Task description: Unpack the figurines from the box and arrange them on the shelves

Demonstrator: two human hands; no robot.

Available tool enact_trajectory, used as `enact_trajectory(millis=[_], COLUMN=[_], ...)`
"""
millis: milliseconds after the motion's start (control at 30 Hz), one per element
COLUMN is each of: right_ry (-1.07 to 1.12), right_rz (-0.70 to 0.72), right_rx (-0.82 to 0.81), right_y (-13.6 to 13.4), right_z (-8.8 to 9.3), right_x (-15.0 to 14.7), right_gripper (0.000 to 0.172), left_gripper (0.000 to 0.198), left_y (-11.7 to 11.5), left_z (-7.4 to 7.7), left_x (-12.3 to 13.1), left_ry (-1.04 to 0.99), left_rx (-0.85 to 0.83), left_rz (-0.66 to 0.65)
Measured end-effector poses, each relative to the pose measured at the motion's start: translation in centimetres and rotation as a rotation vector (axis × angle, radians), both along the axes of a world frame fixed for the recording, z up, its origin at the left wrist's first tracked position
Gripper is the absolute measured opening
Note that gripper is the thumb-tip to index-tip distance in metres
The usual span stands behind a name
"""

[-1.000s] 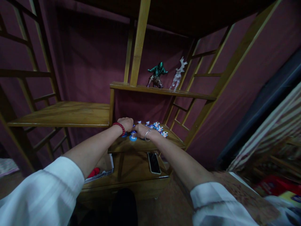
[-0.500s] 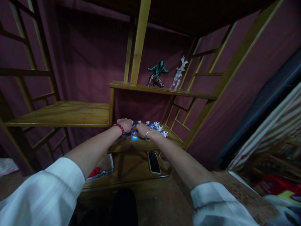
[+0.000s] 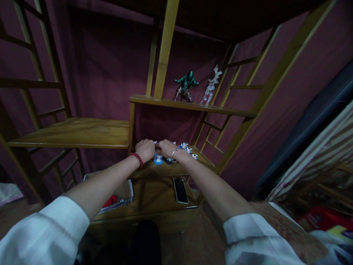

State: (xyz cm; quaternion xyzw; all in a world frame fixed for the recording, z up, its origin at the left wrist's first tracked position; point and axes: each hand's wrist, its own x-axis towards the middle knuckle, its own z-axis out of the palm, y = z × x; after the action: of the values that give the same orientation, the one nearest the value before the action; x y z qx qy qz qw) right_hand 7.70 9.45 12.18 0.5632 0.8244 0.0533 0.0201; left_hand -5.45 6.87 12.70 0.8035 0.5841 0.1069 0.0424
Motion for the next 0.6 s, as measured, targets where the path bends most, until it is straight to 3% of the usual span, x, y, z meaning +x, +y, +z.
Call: enact_trajectory(millis=[100, 233, 367, 467, 600], right_ry=[0.038, 0.098, 0.152, 0.178, 0.161], right_rz=[0.028, 0.075, 0.124, 0.114, 0.096], right_rx=[0.015, -0.013, -0.059, -0.069, -0.078], right_y=[0.4, 1.0, 1.5, 2.0, 2.5], right_z=[-0.1, -0.4, -0.5, -0.7, -0.9], right_x=[-0.5, -1.4, -2.2, -2.7, -3.0], right_gripper=[0.035, 0.033, 0.031, 0.034, 0.037], left_gripper=[0.036, 0.050, 0.065, 0.067, 0.066], left_y=[-2.1, -4.1, -4.4, -3.7, -2.8], left_z=[-1.9, -5.6, -8.4, -9.4, -9.7], left_x=[-0.5, -1.1, -1.4, -1.6, -1.7], left_ry=[-0.097, -0.168, -0.279, -0.349, -0.421], left_rx=[0.168, 0.159, 0.158, 0.132, 0.130], left_rz=[-0.040, -0.055, -0.067, -0.051, -0.038])
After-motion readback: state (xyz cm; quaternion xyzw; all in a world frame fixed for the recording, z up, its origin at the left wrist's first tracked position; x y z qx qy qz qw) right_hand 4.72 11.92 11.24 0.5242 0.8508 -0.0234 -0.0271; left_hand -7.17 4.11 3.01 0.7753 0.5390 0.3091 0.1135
